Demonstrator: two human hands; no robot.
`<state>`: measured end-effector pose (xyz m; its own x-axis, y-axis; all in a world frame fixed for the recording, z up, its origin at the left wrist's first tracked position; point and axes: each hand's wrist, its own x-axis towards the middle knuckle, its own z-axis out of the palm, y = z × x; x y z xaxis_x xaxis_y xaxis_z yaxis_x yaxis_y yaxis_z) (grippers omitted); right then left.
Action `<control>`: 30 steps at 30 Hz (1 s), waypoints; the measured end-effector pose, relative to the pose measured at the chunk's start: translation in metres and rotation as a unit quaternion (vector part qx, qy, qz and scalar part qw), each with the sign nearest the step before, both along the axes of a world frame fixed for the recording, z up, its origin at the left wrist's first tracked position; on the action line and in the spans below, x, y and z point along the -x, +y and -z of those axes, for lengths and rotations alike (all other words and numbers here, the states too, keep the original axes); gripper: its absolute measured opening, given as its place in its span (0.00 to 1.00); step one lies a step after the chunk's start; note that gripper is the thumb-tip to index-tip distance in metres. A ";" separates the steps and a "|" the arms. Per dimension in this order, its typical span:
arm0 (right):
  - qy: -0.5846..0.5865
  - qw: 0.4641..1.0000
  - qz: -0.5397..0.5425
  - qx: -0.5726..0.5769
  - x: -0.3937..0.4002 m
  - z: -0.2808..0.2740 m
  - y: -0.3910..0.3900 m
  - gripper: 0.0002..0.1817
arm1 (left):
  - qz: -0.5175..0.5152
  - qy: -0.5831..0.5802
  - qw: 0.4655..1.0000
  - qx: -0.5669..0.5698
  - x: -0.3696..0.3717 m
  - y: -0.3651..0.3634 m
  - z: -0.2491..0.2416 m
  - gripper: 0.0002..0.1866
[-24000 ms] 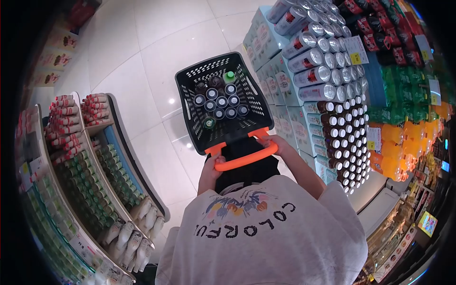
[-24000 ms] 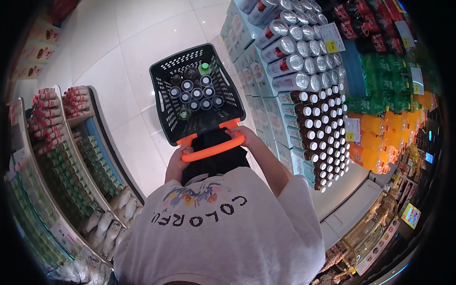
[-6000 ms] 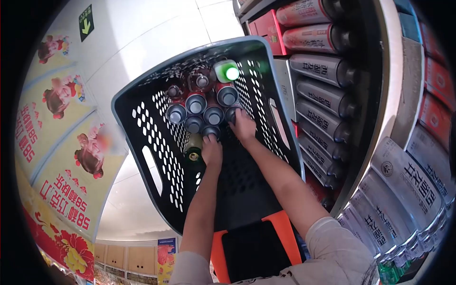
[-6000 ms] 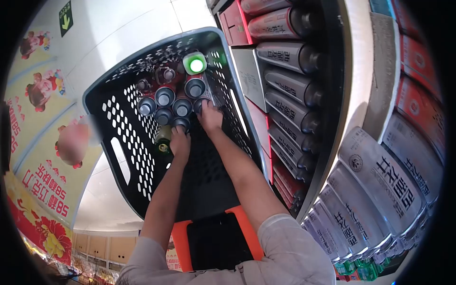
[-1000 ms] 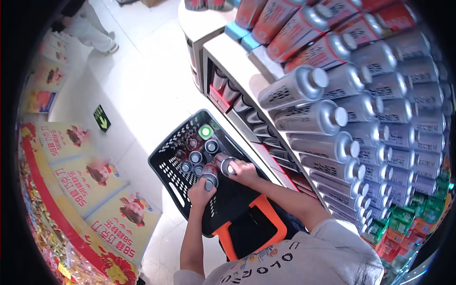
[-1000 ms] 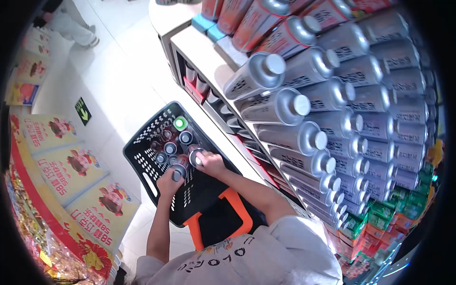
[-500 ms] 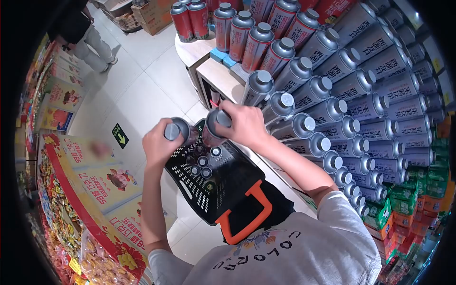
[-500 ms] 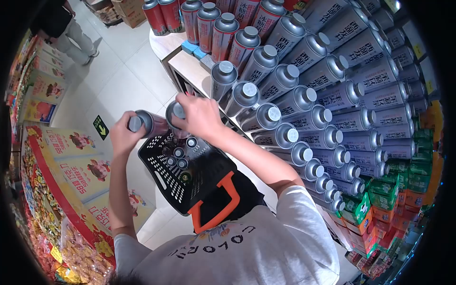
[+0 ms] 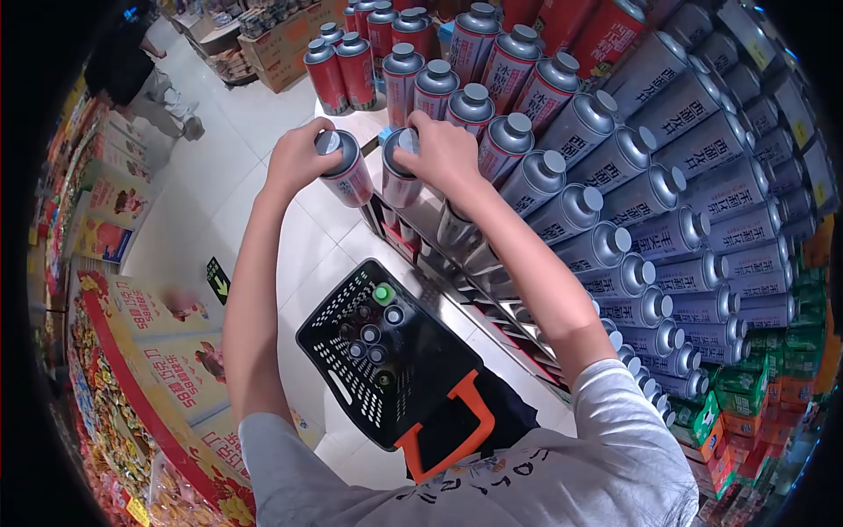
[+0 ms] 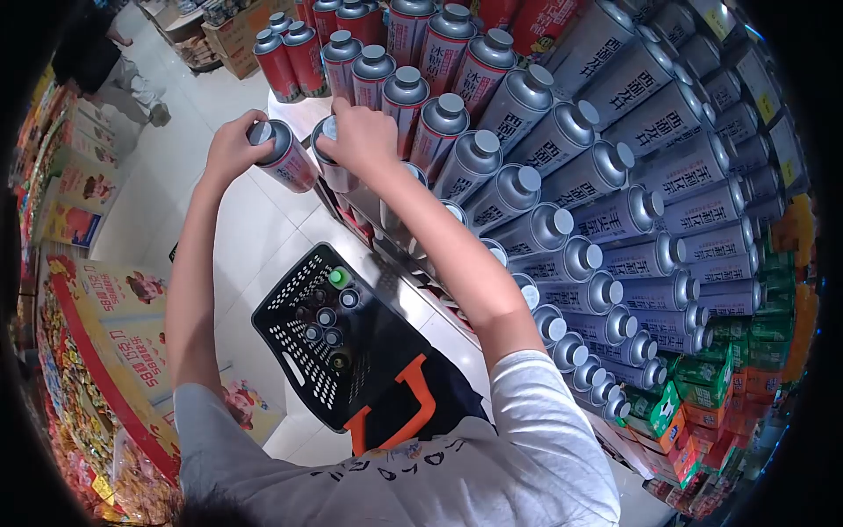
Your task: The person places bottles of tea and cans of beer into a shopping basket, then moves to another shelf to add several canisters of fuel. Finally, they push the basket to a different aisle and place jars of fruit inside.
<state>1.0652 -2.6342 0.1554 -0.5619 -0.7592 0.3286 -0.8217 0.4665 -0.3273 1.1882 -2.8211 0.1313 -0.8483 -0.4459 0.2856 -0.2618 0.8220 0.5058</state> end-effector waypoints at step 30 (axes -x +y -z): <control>-0.011 0.981 0.136 -0.135 0.030 0.045 0.003 0.22 | 0.260 -0.071 0.962 0.038 0.123 0.005 0.034 0.20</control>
<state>1.0353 -2.6315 0.1103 -0.7608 -0.6377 0.1207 -0.6486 0.7400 -0.1780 1.0651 -2.8164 0.0970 -0.9840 0.0664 0.1653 0.1323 0.8939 0.4283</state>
